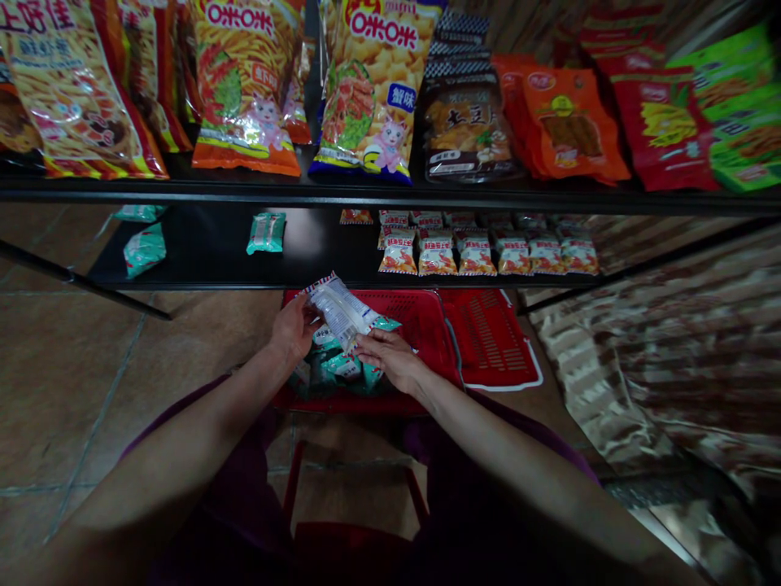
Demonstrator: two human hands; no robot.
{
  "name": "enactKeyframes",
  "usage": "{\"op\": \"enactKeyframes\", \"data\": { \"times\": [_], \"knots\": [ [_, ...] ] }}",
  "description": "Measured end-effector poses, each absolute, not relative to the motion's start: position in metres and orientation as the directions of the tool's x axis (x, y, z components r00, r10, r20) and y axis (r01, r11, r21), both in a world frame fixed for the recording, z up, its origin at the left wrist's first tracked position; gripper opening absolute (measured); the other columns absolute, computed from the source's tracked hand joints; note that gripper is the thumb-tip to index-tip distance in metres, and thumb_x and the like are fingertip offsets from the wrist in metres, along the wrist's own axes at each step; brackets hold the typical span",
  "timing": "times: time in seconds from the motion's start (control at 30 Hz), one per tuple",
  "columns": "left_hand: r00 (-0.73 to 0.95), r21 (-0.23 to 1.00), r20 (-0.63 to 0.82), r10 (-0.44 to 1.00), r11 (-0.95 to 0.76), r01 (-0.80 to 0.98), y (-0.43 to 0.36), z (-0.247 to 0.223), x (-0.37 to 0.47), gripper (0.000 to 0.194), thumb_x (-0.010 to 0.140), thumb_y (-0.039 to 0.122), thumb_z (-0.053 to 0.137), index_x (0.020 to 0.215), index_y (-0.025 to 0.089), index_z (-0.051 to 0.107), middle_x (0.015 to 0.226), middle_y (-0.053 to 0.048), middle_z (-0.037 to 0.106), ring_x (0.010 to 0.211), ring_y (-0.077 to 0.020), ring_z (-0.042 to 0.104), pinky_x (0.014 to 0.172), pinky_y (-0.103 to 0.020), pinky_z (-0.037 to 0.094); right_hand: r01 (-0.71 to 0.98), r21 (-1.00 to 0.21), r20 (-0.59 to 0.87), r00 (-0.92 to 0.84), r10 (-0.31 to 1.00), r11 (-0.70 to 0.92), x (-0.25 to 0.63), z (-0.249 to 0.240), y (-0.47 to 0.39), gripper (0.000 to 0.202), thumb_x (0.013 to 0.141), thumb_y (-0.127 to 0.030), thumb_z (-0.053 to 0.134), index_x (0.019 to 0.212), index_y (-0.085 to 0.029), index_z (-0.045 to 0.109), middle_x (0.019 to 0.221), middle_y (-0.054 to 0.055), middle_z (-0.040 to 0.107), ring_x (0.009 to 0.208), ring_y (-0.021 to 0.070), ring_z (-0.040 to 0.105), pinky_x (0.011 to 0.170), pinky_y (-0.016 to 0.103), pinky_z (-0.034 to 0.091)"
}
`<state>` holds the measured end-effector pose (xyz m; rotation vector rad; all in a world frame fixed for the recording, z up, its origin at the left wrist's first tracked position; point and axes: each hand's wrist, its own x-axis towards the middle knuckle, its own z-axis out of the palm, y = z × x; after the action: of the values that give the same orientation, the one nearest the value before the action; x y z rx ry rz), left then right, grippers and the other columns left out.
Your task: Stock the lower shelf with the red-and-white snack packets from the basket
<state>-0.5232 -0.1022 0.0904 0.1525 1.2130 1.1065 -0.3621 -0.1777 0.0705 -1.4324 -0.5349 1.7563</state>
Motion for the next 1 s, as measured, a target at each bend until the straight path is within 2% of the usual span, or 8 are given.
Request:
{"op": "enactKeyframes", "data": {
  "times": [0.13, 0.3, 0.67, 0.87, 1.0],
  "knots": [
    [-0.047, 0.617, -0.674, 0.737, 0.526, -0.585, -0.104, 0.098, -0.522, 0.02, 0.088, 0.022, 0.046, 0.072, 0.016, 0.056, 0.063, -0.001, 0.059, 0.06, -0.0113, 0.056, 0.062, -0.025, 0.046, -0.417, -0.668, -0.674, -0.014, 0.739, -0.617, -0.364, 0.072, -0.178, 0.023, 0.059, -0.017, 0.082, 0.072, -0.015, 0.062, 0.065, -0.002, 0.067, 0.057, 0.0077, 0.062, 0.061, 0.019, 0.052],
    [-0.039, 0.626, -0.653, 0.756, 0.51, -0.59, -0.105, 0.104, -0.522, 0.018, 0.088, 0.018, 0.046, 0.076, 0.015, 0.058, 0.071, -0.003, 0.064, 0.066, -0.0123, 0.06, 0.066, -0.026, 0.048, -0.4, -0.639, -0.723, 0.021, 0.691, -0.657, -0.365, 0.069, -0.18, 0.017, 0.065, -0.009, 0.076, 0.073, -0.015, 0.063, 0.065, -0.001, 0.068, 0.056, 0.0081, 0.062, 0.056, 0.018, 0.053],
    [-0.06, 0.656, -0.632, 0.773, 0.492, -0.572, -0.105, 0.096, -0.521, 0.015, 0.086, 0.02, 0.052, 0.074, 0.015, 0.059, 0.075, -0.002, 0.065, 0.067, -0.0112, 0.061, 0.069, -0.027, 0.047, -0.391, -0.634, -0.729, 0.016, 0.684, -0.667, -0.366, 0.062, -0.18, 0.018, 0.063, -0.009, 0.078, 0.07, -0.015, 0.063, 0.064, -0.001, 0.067, 0.053, 0.0084, 0.062, 0.051, 0.017, 0.053],
    [-0.066, 0.668, -0.625, 0.778, 0.489, -0.561, -0.104, 0.091, -0.522, 0.014, 0.085, 0.026, 0.056, 0.077, 0.016, 0.06, 0.078, -0.003, 0.066, 0.068, -0.0113, 0.062, 0.07, -0.027, 0.047, -0.389, -0.65, -0.711, 0.007, 0.703, -0.653, -0.368, 0.063, -0.182, 0.017, 0.063, -0.009, 0.078, 0.072, -0.015, 0.066, 0.067, 0.0, 0.068, 0.056, 0.0081, 0.062, 0.057, 0.018, 0.054],
    [-0.051, 0.69, -0.597, 0.8, 0.481, -0.541, -0.103, 0.088, -0.523, 0.015, 0.084, 0.028, 0.057, 0.078, 0.016, 0.061, 0.076, -0.003, 0.066, 0.067, -0.0115, 0.061, 0.067, -0.025, 0.047, -0.369, -0.649, -0.72, 0.015, 0.694, -0.666, -0.369, 0.065, -0.182, 0.016, 0.064, -0.009, 0.077, 0.072, -0.015, 0.065, 0.066, 0.0, 0.068, 0.055, 0.0082, 0.062, 0.054, 0.018, 0.052]
  ]
}}
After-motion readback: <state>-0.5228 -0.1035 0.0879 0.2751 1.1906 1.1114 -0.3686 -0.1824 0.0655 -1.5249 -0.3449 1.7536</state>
